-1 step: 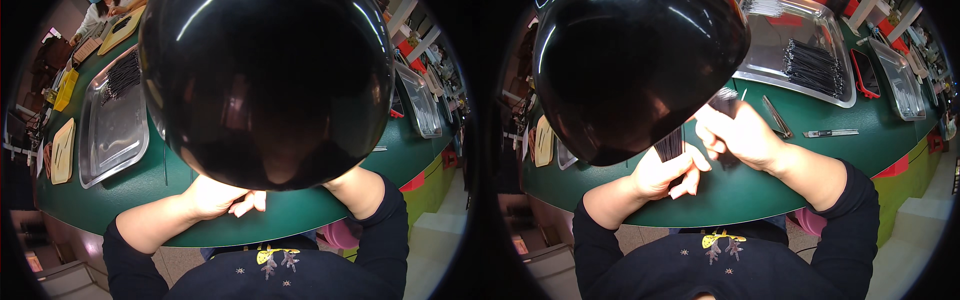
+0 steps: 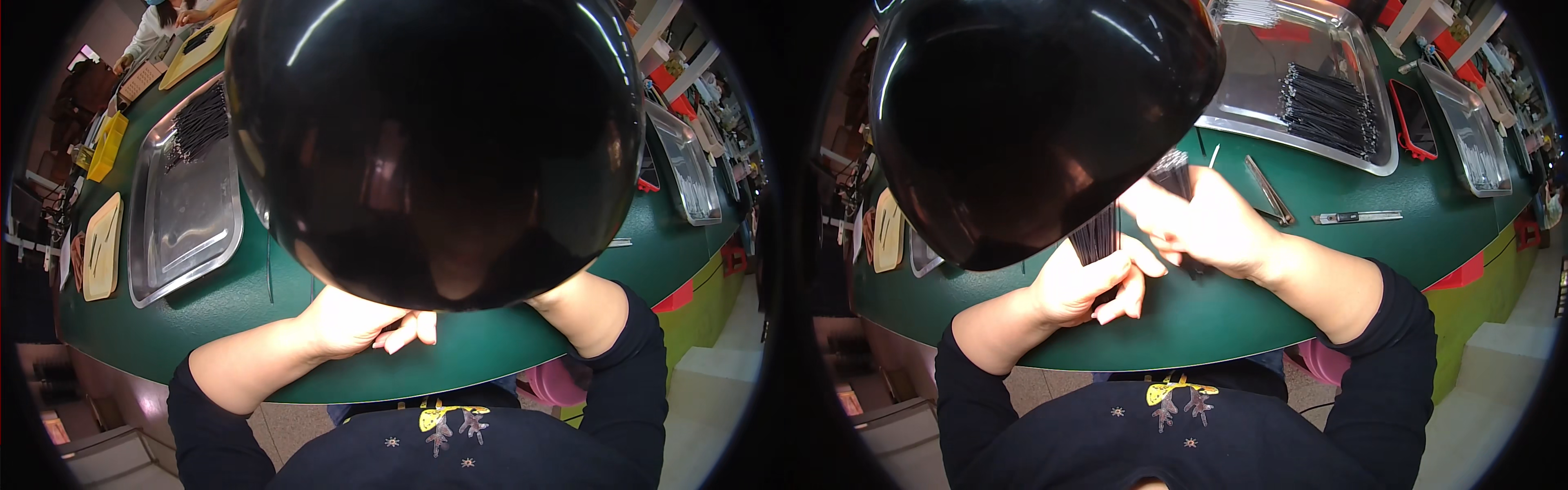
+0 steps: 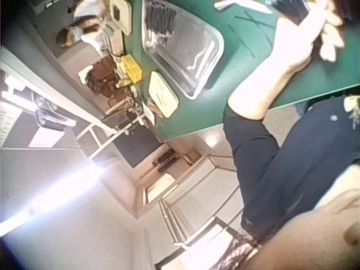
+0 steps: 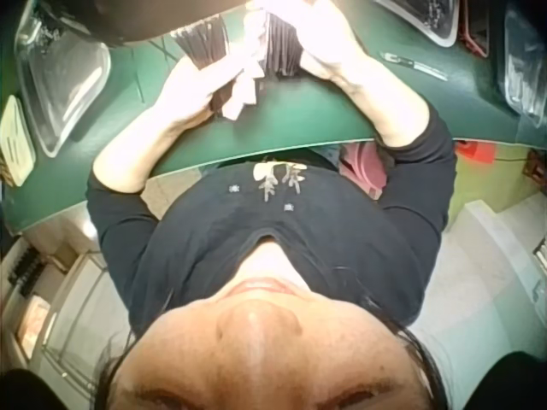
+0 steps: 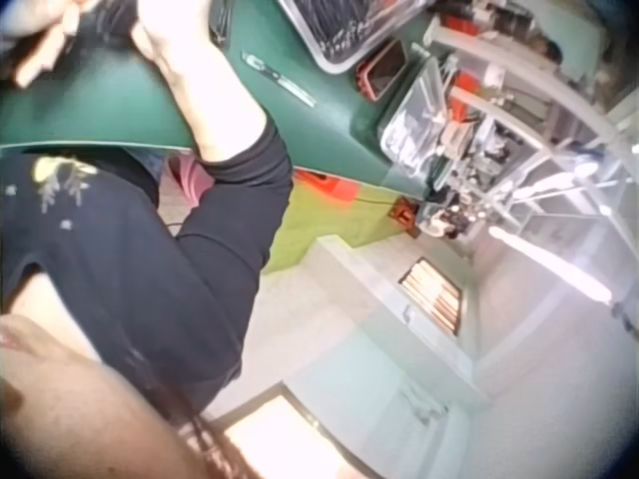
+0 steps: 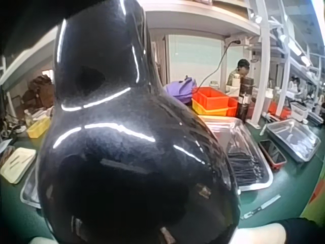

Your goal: The person picks up bundles of wires from a metal tray and sorts, aligns, and handles them under a desk lamp by hand.

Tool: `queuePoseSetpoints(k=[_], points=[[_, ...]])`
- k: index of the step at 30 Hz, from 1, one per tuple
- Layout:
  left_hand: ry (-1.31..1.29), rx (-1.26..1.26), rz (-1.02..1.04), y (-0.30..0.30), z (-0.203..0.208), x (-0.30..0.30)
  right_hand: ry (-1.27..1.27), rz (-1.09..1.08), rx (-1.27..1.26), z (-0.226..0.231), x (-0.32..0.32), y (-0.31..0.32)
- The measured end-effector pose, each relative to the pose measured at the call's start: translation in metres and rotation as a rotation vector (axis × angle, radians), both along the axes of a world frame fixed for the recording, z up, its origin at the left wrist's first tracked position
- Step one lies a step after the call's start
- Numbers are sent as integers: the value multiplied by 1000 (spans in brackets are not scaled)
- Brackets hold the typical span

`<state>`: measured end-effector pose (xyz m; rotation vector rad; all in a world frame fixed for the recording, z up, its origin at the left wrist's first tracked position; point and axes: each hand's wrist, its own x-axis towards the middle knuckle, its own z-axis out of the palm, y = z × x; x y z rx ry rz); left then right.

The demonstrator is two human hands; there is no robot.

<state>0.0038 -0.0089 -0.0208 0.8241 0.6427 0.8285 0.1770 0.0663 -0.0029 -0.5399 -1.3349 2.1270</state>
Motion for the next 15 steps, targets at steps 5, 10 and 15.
queuePoseSetpoints(k=[5, 10, 15], points=[[107, 2, 69, -1, 9, 5, -126, -106, 168, 3, -1, -7], [65, -79, 157, -5, 4, 2, 38, -73, -91, 0, 4, -4], [-107, -127, 102, -3, 3, 0, 33, 27, -77, 8, 7, 0]])
